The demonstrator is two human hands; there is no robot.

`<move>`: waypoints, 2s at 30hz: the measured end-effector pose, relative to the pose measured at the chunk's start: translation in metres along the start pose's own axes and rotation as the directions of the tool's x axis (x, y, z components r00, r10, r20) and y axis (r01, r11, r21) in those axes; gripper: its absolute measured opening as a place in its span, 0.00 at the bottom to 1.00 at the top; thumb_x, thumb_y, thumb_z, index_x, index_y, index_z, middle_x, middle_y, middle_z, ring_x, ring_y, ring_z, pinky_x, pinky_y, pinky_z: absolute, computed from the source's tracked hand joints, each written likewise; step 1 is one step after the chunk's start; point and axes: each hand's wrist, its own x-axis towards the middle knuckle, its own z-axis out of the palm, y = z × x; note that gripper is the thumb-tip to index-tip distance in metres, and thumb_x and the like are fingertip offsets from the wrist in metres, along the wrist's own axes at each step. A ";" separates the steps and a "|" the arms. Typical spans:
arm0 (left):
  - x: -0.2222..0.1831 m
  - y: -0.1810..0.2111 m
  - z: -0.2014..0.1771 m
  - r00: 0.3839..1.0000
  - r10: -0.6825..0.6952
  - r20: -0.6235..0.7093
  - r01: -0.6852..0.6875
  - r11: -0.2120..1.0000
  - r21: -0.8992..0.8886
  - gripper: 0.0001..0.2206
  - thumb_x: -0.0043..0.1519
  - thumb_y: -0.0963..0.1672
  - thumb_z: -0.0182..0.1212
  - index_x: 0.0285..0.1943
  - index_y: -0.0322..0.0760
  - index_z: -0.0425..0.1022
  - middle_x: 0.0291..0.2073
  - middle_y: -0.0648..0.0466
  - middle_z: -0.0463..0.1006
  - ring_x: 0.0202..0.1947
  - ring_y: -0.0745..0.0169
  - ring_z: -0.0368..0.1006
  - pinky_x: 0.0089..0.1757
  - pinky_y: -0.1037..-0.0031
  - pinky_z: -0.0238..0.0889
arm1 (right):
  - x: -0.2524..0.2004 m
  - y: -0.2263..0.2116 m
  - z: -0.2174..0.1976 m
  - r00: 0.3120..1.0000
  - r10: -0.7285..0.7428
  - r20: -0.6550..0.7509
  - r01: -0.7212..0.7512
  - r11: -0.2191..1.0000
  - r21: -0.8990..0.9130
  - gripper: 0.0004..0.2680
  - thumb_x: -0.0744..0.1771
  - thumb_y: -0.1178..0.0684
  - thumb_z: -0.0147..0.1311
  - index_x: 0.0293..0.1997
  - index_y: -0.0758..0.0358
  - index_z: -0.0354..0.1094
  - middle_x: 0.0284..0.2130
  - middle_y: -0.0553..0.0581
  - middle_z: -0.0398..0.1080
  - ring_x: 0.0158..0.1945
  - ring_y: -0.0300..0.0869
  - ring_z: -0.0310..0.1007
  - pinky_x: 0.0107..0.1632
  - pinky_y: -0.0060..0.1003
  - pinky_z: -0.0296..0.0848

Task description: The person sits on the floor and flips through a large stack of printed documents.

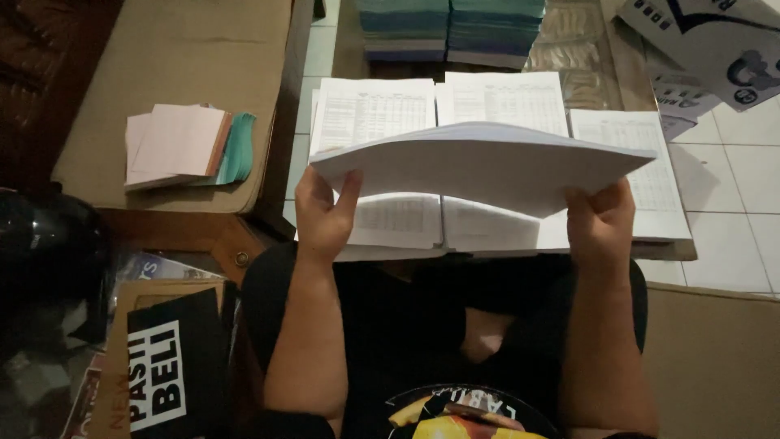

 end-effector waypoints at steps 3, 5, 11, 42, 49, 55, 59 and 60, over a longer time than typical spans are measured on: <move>0.006 0.036 0.001 0.979 -0.183 0.087 0.170 0.976 0.137 0.20 0.68 0.40 0.60 0.70 0.38 0.66 0.59 0.45 0.75 0.65 0.49 0.68 0.65 0.50 0.56 | 0.005 0.013 0.004 0.996 0.032 0.080 -0.039 0.996 0.084 0.22 0.66 0.67 0.44 0.71 0.68 0.55 0.54 0.64 0.67 0.61 0.53 0.65 0.65 0.62 0.63; 0.009 0.023 0.007 0.965 -0.250 0.076 0.237 0.959 0.155 0.22 0.68 0.39 0.55 0.72 0.36 0.63 0.62 0.41 0.73 0.67 0.44 0.66 0.66 0.48 0.53 | 0.005 0.020 0.007 0.996 0.042 0.074 -0.048 0.995 0.082 0.21 0.66 0.67 0.43 0.70 0.69 0.55 0.53 0.66 0.67 0.61 0.54 0.64 0.64 0.63 0.63; 0.005 0.011 0.002 0.986 -0.162 0.052 0.159 0.986 0.045 0.10 0.62 0.39 0.62 0.52 0.35 0.78 0.67 0.38 0.66 0.70 0.38 0.58 0.66 0.53 0.48 | 0.003 0.006 0.007 0.993 0.100 0.056 -0.110 0.973 0.203 0.09 0.66 0.64 0.47 0.50 0.66 0.59 0.55 0.69 0.67 0.55 0.48 0.69 0.57 0.44 0.69; -0.009 0.009 0.013 0.999 0.047 0.025 -0.045 0.995 -0.088 0.17 0.70 0.43 0.57 0.66 0.30 0.66 0.57 0.45 0.76 0.61 0.47 0.73 0.61 0.62 0.69 | 0.000 -0.042 0.017 0.995 0.094 -0.021 -0.094 0.996 0.012 0.14 0.69 0.59 0.46 0.63 0.66 0.61 0.54 0.59 0.68 0.59 0.50 0.68 0.59 0.48 0.73; 0.004 0.010 0.000 0.990 0.122 0.071 -0.117 0.991 -0.059 0.18 0.68 0.43 0.62 0.64 0.35 0.65 0.56 0.47 0.72 0.59 0.50 0.70 0.56 0.66 0.70 | 0.003 -0.025 0.011 0.975 0.224 0.009 -0.223 0.973 -0.057 0.13 0.67 0.57 0.48 0.58 0.69 0.62 0.50 0.59 0.68 0.58 0.50 0.68 0.56 0.46 0.71; 0.003 -0.001 -0.001 0.992 -0.098 0.085 0.110 0.981 -0.161 0.15 0.68 0.44 0.59 0.63 0.35 0.71 0.54 0.50 0.79 0.57 0.54 0.75 0.57 0.65 0.72 | 0.027 -0.092 0.037 0.919 -0.336 -0.206 0.267 0.915 -0.304 0.20 0.68 0.67 0.46 0.69 0.62 0.49 0.62 0.65 0.54 0.68 0.56 0.57 0.68 0.50 0.63; 0.003 0.008 -0.003 0.983 -0.131 0.125 0.146 0.982 -0.121 0.16 0.67 0.45 0.58 0.63 0.37 0.72 0.53 0.50 0.79 0.56 0.52 0.75 0.53 0.63 0.72 | 0.065 -0.145 0.063 0.818 -0.548 0.177 0.549 0.650 -0.525 0.22 0.65 0.60 0.61 0.65 0.62 0.55 0.70 0.66 0.49 0.75 0.60 0.43 0.74 0.63 0.50; 0.004 0.008 -0.003 0.983 -0.094 0.157 0.115 0.985 -0.132 0.16 0.68 0.44 0.56 0.65 0.37 0.70 0.55 0.49 0.78 0.58 0.51 0.74 0.54 0.63 0.71 | 0.074 -0.154 0.072 0.799 -0.468 0.376 0.601 0.620 -0.505 0.20 0.67 0.55 0.69 0.63 0.62 0.61 0.73 0.68 0.47 0.78 0.63 0.35 0.78 0.70 0.39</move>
